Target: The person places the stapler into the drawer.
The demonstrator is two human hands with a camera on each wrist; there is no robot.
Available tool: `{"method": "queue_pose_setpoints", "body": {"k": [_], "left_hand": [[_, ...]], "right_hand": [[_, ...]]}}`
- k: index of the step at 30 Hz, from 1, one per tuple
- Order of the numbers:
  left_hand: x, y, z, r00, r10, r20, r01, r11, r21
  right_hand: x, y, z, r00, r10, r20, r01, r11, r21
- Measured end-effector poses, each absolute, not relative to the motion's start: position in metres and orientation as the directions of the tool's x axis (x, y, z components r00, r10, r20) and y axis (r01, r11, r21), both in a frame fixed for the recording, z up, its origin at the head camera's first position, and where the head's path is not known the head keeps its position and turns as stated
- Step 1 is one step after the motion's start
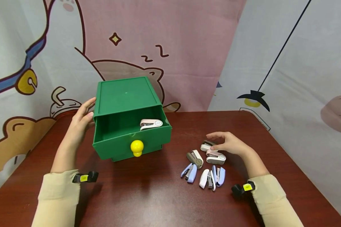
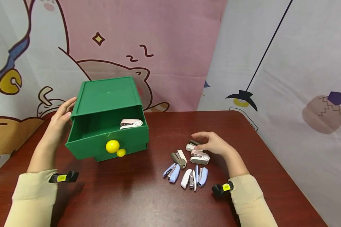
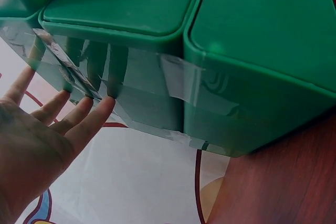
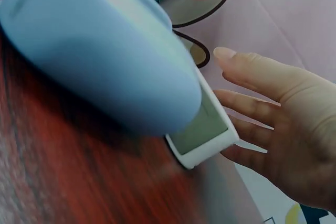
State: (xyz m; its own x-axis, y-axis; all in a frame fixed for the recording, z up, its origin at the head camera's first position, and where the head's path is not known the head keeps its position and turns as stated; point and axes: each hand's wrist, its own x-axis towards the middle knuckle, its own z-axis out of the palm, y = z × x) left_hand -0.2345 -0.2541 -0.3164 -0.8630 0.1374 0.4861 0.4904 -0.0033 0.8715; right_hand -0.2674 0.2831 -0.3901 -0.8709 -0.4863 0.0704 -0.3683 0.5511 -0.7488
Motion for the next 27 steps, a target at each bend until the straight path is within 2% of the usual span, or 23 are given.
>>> {"method": "queue_pose_setpoints", "body": {"k": [16, 27], "left_hand": [[-0.233, -0.254, -0.315, -0.868, 0.145, 0.474, 0.484, 0.042, 0.874], [-0.233, -0.254, -0.315, -0.866, 0.146, 0.478, 0.487, 0.030, 0.873]], "right_hand": [[-0.272, 0.291, -0.405, -0.882, -0.471, 0.005, -0.301, 0.556, -0.775], [-0.269, 0.282, -0.410, -0.891, -0.441, 0.104, -0.357, 0.540, -0.762]]}}
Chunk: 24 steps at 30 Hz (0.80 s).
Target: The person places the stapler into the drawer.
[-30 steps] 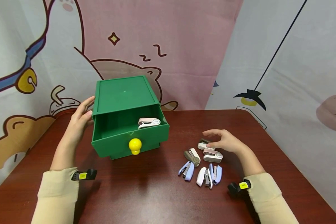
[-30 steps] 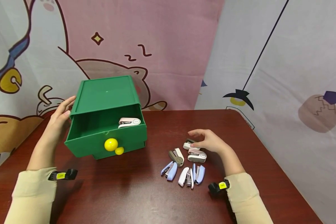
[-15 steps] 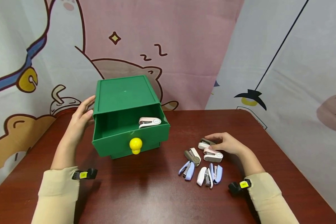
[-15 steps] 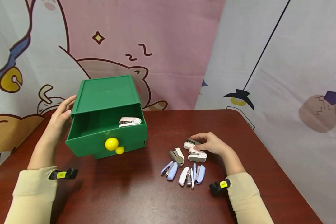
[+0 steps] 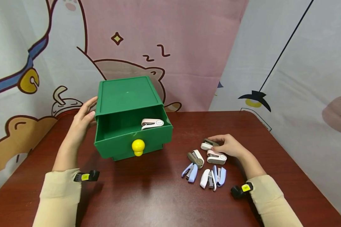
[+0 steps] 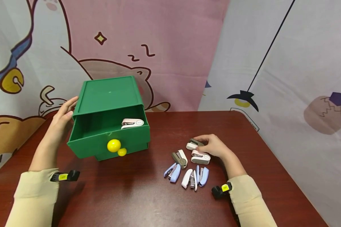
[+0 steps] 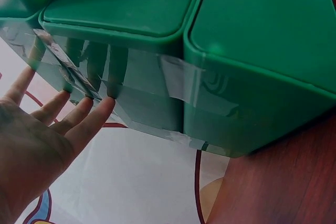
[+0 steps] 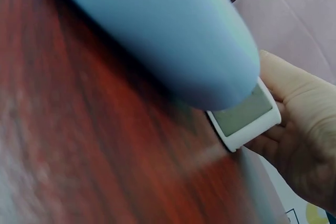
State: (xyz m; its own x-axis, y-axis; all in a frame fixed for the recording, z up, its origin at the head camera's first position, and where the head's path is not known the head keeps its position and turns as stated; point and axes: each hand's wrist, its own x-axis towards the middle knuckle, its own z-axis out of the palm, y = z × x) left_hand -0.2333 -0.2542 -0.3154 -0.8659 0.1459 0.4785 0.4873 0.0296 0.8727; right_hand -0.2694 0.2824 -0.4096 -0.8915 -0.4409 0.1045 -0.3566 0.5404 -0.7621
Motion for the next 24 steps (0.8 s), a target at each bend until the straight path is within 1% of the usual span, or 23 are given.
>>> {"method": "queue_pose_setpoints", "body": {"k": [3, 10, 17, 24], "left_hand": [[-0.233, -0.254, -0.315, -0.866, 0.148, 0.477, 0.485, 0.026, 0.874], [-0.233, -0.254, -0.315, -0.868, 0.145, 0.475, 0.484, 0.026, 0.875], [-0.233, -0.254, -0.316, -0.866, 0.145, 0.478, 0.485, 0.019, 0.874], [-0.233, -0.254, -0.316, -0.866, 0.143, 0.480, 0.487, 0.015, 0.873]], "right_hand": [[-0.273, 0.284, -0.417, -0.890, -0.438, 0.122, -0.368, 0.535, -0.761], [-0.271, 0.280, -0.413, -0.888, -0.433, 0.156, -0.391, 0.531, -0.751], [-0.268, 0.273, -0.401, -0.872, -0.434, 0.226, -0.446, 0.513, -0.734], [-0.261, 0.263, -0.383, -0.876, -0.411, 0.254, -0.453, 0.515, -0.727]]}}
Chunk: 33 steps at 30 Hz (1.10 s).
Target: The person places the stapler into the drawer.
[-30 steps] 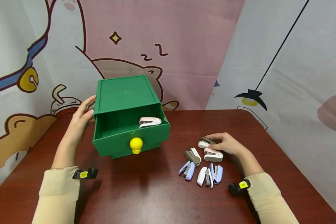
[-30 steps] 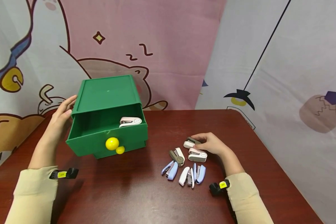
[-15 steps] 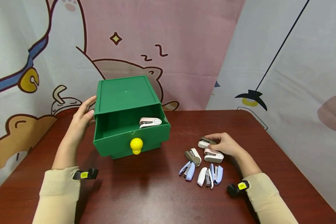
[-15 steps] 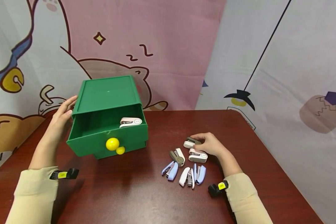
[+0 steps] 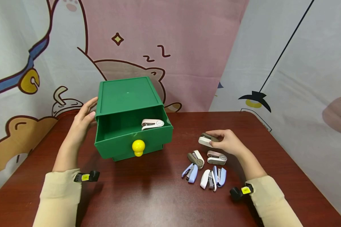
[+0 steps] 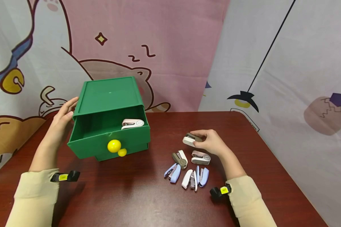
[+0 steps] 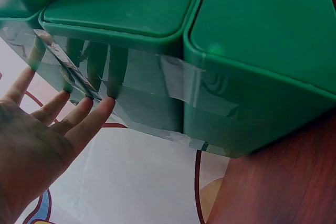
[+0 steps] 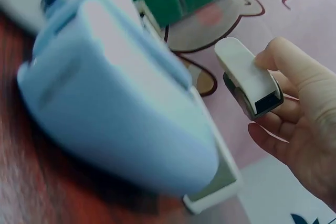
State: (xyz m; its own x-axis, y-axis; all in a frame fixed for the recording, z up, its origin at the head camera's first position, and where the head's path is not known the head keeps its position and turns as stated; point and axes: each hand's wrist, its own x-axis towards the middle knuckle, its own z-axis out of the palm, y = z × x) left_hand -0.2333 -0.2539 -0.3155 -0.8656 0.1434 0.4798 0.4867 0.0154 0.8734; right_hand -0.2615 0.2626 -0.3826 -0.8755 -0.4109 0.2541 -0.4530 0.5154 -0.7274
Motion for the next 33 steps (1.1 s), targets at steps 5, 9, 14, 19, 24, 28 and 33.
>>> {"method": "queue_pose_setpoints", "body": {"k": [5, 9, 14, 19, 24, 28, 33], "left_hand": [[-0.233, -0.254, -0.316, -0.866, 0.140, 0.480, 0.487, 0.022, 0.873], [-0.233, -0.254, -0.316, -0.865, 0.140, 0.482, 0.489, 0.022, 0.872], [-0.233, -0.254, -0.316, -0.865, 0.138, 0.482, 0.490, 0.028, 0.871], [-0.232, -0.254, -0.316, -0.865, 0.137, 0.482, 0.490, 0.030, 0.871], [-0.232, -0.254, -0.316, -0.864, 0.137, 0.484, 0.492, 0.027, 0.870], [-0.233, -0.254, -0.315, -0.863, 0.137, 0.486, 0.494, 0.028, 0.869], [-0.234, -0.254, -0.315, -0.863, 0.139, 0.485, 0.493, 0.026, 0.870]], "right_hand": [[-0.255, 0.253, -0.370, -0.865, -0.399, 0.303, -0.482, 0.496, -0.722], [-0.248, 0.246, -0.358, -0.858, -0.390, 0.336, -0.498, 0.465, -0.732], [-0.238, 0.237, -0.344, -0.839, -0.388, 0.382, -0.529, 0.412, -0.742], [-0.229, 0.224, -0.327, -0.813, -0.380, 0.442, -0.575, 0.400, -0.714], [-0.218, 0.210, -0.311, -0.777, -0.389, 0.496, -0.626, 0.382, -0.680], [-0.209, 0.204, -0.301, -0.753, -0.387, 0.532, -0.656, 0.373, -0.656], [-0.200, 0.197, -0.290, -0.730, -0.380, 0.568, -0.683, 0.367, -0.632]]}}
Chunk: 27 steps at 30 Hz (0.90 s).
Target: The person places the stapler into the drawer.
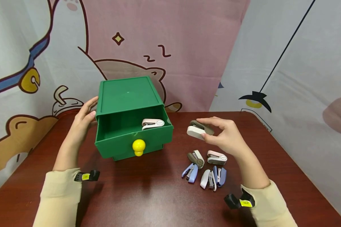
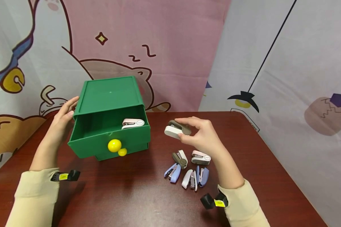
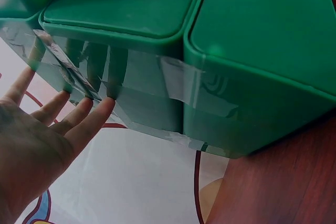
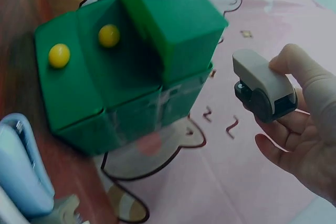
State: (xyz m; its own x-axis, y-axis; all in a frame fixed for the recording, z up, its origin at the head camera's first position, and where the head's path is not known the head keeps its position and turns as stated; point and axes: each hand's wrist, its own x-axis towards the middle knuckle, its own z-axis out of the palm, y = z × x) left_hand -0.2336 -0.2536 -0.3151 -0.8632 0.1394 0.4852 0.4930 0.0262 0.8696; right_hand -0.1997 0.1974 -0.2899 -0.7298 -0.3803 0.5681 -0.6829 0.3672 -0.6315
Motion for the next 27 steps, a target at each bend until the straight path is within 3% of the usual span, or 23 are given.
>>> {"method": "queue_pose_setpoints", "body": {"k": [15, 27], "left_hand": [[-0.233, -0.253, -0.316, -0.865, 0.138, 0.482, 0.490, 0.028, 0.871], [-0.234, -0.253, -0.315, -0.867, 0.133, 0.480, 0.488, 0.025, 0.873]], "right_hand": [[-0.200, 0.154, -0.259, -0.608, -0.412, 0.679, -0.791, 0.232, -0.566], [-0.218, 0.105, -0.239, -0.564, -0.496, 0.660, -0.802, 0.138, -0.581]]}}
